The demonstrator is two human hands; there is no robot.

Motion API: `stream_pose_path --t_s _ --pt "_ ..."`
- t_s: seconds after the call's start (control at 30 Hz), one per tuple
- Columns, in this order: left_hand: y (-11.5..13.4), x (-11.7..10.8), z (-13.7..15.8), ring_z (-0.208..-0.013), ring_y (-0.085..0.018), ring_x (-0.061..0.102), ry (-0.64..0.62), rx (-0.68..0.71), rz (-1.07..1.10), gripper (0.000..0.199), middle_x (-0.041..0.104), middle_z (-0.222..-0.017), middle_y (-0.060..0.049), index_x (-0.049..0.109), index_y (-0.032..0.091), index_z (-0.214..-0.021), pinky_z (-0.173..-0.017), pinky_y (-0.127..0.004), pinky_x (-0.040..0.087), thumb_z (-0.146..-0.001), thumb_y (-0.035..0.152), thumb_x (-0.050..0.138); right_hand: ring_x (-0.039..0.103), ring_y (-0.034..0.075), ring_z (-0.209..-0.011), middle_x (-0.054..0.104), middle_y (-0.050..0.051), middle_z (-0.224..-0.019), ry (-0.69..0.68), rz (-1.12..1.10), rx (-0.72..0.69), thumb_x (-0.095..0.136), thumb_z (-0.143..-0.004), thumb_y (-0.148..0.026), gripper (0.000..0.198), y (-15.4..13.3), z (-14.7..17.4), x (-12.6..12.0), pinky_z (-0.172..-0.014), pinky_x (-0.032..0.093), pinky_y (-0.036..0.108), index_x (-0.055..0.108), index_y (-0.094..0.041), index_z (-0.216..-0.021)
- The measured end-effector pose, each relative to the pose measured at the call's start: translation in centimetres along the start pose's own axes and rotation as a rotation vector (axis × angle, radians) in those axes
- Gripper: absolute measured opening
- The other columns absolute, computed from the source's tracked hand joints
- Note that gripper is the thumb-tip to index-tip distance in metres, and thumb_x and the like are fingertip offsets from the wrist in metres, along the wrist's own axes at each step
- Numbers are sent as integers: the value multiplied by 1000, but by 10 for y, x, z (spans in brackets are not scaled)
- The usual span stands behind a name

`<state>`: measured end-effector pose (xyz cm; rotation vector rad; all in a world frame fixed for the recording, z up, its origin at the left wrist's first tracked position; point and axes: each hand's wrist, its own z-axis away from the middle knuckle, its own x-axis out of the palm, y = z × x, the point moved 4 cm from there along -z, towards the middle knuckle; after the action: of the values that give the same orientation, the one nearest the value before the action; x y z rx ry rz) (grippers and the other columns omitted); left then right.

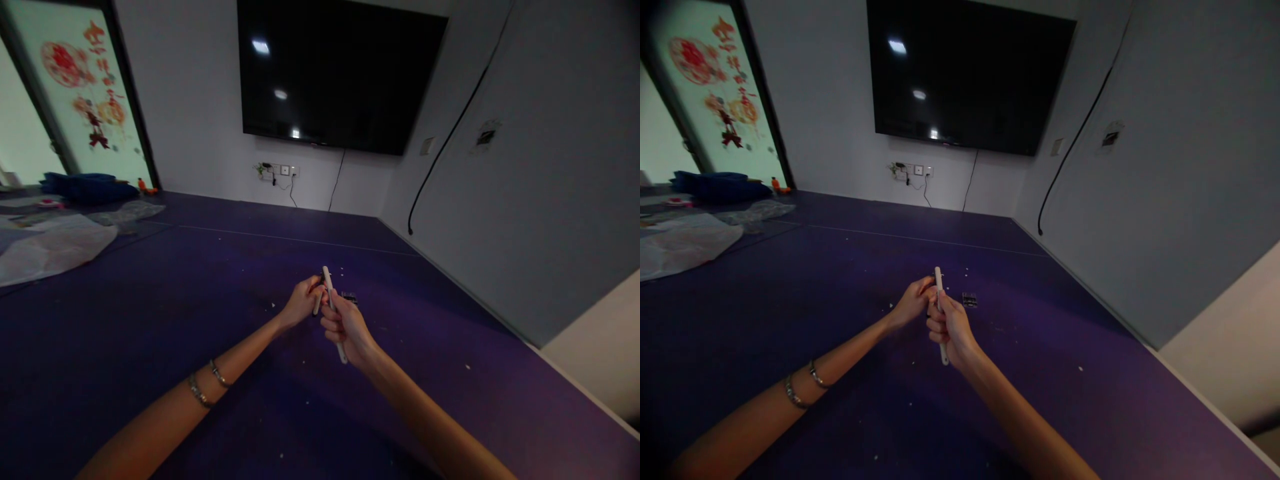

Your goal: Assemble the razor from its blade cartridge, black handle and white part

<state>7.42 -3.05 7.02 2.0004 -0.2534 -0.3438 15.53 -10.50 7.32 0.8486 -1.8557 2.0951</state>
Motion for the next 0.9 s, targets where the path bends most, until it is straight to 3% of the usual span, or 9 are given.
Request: stream_pose_path --t_s 0.4,0.9 --pt "-1 -3 -1 -52 -7 37 31 48 -123 17 41 -56 5 41 16 -61 -51 -20 31 -77 23 43 9 2 -35 19 -12 -46 85 -9 -88 62 -70 -45 32 -3 -7 7 -33 3 15 42 -20 -71" --pt "4 -8 -3 -51 -7 34 76 27 -107 16 38 -54 5 41 17 -60 -49 -20 28 -75 22 43 11 1 -34 23 -12 -45 108 -4 -63 60 -72 -46 31 6 -10 7 -32 4 15 43 -20 -72"
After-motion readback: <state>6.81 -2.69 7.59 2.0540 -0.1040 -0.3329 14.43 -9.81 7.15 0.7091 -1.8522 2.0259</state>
